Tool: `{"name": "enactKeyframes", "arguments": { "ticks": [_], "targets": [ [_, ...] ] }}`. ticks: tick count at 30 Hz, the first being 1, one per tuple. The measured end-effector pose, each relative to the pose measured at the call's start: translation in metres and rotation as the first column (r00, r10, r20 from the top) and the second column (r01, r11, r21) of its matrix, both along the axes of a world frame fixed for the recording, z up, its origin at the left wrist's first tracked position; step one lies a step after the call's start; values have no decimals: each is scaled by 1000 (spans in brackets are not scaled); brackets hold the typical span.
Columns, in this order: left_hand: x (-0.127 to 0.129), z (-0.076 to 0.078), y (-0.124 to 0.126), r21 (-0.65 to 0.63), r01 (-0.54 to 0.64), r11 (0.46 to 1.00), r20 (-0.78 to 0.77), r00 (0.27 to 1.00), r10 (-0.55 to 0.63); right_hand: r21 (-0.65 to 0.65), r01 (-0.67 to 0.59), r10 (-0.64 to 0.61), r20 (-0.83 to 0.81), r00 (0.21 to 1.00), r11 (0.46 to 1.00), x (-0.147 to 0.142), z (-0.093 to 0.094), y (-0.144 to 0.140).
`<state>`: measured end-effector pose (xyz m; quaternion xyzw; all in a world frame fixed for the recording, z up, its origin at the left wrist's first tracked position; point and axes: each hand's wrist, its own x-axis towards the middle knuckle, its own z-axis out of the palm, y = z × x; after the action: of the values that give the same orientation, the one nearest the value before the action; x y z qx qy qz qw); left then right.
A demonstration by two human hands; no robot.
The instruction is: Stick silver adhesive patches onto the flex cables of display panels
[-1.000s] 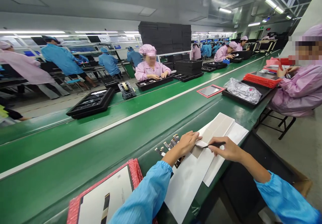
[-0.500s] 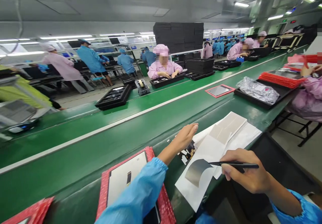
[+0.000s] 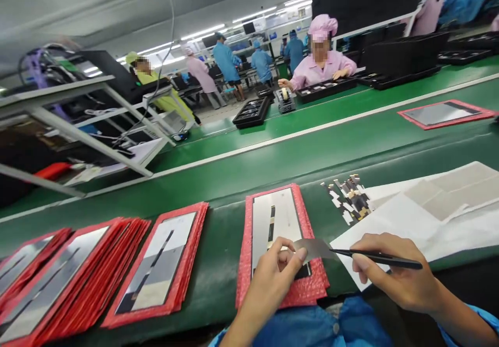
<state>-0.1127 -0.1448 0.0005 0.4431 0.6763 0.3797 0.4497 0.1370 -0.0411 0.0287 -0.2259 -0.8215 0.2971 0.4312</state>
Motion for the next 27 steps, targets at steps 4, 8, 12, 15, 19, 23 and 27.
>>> {"name": "enactKeyframes", "arguments": {
  "ticks": [4,8,12,15,19,23,27],
  "targets": [
    [-3,-6,-17,-46,-95,994,216,971,103,-144,-109,106,-28,994,984,-12,-8,-4],
    [-8,-6,-31,-25,-189,982,231,954,189,-337,-124,98,-93,991,933,-22,-20,-8],
    [-16,0,-42,-5,-205,979,175,963,203,-499,-98,25,-151,988,861,-33,-35,-13],
    [-24,5,-46,-33,-156,987,135,978,159,-597,-73,-7,-131,991,799,-38,-49,-19],
    [-36,6,-47,-44,-100,994,26,995,101,-672,-70,-7,-111,994,737,-43,-68,-30],
    [-43,0,-47,-51,-53,997,-54,997,50,-693,-75,-18,-126,992,717,-47,-81,-37],
    [-44,-4,-50,-81,-34,996,-77,997,27,-700,-65,-32,-125,992,711,-49,-85,-40]
  ]
}}
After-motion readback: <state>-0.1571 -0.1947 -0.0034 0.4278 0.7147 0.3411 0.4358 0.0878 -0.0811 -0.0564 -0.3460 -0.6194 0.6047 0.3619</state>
